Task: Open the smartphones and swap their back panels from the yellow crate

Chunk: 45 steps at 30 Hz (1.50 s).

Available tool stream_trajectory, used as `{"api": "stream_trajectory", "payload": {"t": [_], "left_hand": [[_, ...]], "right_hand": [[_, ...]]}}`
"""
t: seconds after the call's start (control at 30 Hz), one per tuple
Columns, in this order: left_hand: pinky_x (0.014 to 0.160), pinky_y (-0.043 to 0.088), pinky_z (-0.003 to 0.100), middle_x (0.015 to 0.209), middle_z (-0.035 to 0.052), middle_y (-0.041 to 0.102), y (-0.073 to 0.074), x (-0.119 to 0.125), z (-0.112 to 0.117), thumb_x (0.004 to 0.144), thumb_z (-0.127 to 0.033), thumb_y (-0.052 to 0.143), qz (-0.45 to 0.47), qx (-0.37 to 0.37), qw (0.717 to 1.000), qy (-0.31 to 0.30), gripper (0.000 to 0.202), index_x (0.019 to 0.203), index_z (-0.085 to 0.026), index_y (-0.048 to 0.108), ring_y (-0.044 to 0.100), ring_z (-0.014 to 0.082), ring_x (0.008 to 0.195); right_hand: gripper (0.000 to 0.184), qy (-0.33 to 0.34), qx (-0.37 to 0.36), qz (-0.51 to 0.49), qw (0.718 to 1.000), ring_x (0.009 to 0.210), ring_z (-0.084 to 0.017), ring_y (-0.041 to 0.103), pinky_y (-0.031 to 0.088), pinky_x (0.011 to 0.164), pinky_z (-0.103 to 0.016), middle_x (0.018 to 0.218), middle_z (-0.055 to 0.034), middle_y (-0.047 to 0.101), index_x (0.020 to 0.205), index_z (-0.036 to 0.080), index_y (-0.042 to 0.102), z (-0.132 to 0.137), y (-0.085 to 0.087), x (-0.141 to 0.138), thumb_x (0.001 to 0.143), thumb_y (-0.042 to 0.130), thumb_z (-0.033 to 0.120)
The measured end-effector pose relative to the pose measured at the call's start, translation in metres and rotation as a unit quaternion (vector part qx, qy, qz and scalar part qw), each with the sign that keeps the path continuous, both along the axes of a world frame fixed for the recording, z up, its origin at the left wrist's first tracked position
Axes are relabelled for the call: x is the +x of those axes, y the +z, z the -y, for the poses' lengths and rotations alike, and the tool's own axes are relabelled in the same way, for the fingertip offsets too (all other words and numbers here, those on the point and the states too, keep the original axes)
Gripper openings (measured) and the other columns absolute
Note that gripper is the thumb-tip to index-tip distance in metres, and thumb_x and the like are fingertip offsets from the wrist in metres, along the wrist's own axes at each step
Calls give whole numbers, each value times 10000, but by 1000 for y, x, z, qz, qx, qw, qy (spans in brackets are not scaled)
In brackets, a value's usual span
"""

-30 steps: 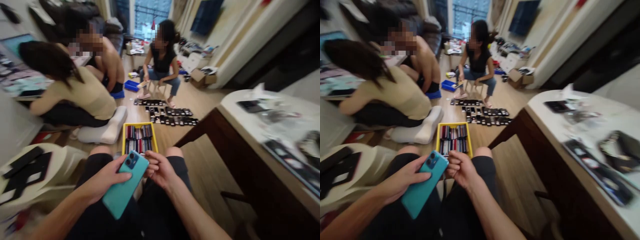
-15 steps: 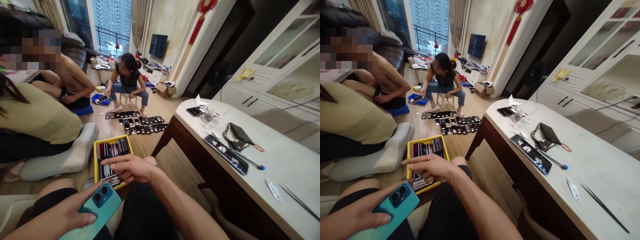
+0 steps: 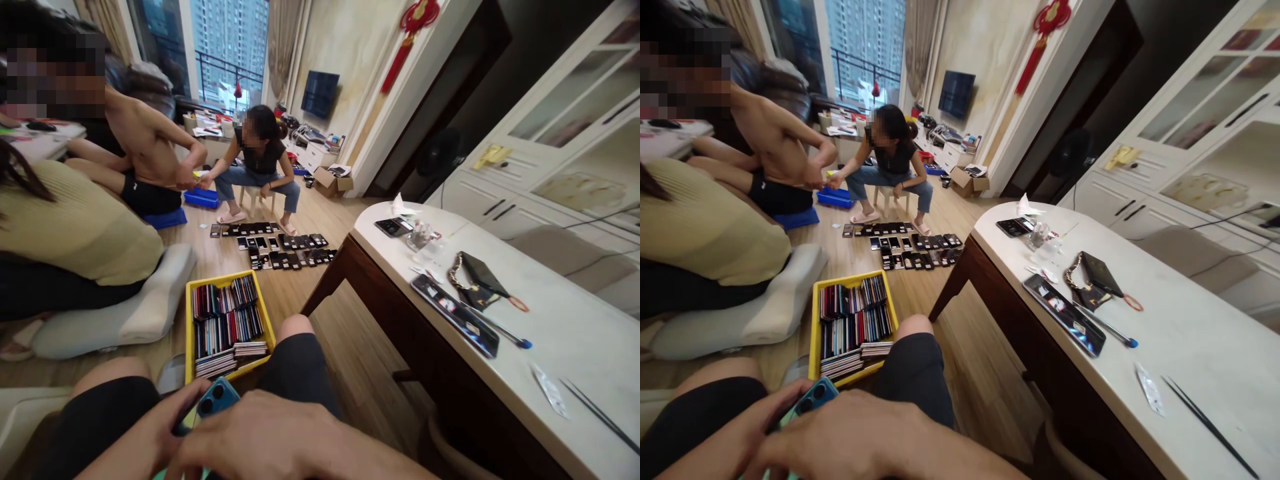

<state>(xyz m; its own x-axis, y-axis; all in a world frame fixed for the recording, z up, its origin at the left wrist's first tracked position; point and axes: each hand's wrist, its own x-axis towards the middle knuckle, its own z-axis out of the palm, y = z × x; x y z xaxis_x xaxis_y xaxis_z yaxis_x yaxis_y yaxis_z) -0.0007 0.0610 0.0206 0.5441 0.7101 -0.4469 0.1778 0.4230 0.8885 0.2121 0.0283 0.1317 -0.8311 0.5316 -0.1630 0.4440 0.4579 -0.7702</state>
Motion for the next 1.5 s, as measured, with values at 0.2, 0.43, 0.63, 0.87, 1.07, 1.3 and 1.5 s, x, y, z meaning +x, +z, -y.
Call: {"api": "stream_trajectory", "payload": {"t": [0.2, 0.43, 0.63, 0.87, 1.07, 1.3, 1.5], "left_hand": [[831, 579, 411, 969, 48, 761, -6, -15, 12, 538, -565, 885, 22, -55, 992, 115, 610, 1044, -263, 727, 689, 364, 1005], [848, 581, 398, 1207, 60, 745, 6, -1, 48, 568, -453, 925, 114, -216, 951, 187, 929, 1412, -336, 557, 726, 346, 1008], [833, 556, 318, 1347, 97, 674, 14, 20, 56, 727, -255, 851, 218, -216, 927, 217, 892, 1526, -306, 457, 705, 275, 1062], [895, 519, 290, 1225, 85, 711, 9, 26, 72, 701, -163, 872, 257, -219, 920, 201, 843, 1465, -267, 529, 669, 214, 1056], [708, 539, 252, 932, 34, 715, 2, 14, 50, 661, -185, 903, 236, -183, 914, 275, 702, 1302, -197, 616, 655, 149, 771], [851, 568, 346, 1129, 94, 730, 13, -2, 46, 647, -169, 902, 243, -144, 933, 222, 750, 1331, -215, 599, 696, 240, 980], [1034, 486, 354, 1218, 52, 730, 16, -8, 35, 775, -161, 789, 88, 106, 985, 107, 539, 1296, -235, 674, 657, 252, 1139]], "right_hand": [[319, -178, -93, -27, 979, 711, -133, 620, 425, 619, -205, 826, 41, 642, 1171, 250, 608, 31, -29, 14, 880, 688, 352], [399, -461, -360, -358, 728, 524, -96, 551, 445, 550, -216, 669, 66, 548, 923, 196, 569, 62, -90, -9, 770, 802, 481], [287, -506, -260, -371, 734, 683, -126, 568, 469, 671, -244, 748, 28, 569, 979, 203, 632, 57, -85, -13, 892, 737, 455], [247, -492, -188, -289, 800, 738, -143, 518, 445, 680, -253, 795, 19, 534, 1039, 220, 623, 58, -86, -4, 959, 651, 453], [98, -373, -153, -197, 894, 766, -151, 558, 447, 689, -263, 842, -4, 607, 1002, 234, 669, 72, -77, 5, 959, 660, 321], [133, -497, -491, -548, 459, 468, -31, 318, 336, 391, -117, 714, 51, 446, 842, 183, 594, 55, -90, 28, 860, 723, 213], [181, -449, -555, -584, 386, 509, -36, 420, 303, 359, -64, 765, 2, 566, 965, 164, 620, 41, -108, 3, 823, 728, 195]]}}
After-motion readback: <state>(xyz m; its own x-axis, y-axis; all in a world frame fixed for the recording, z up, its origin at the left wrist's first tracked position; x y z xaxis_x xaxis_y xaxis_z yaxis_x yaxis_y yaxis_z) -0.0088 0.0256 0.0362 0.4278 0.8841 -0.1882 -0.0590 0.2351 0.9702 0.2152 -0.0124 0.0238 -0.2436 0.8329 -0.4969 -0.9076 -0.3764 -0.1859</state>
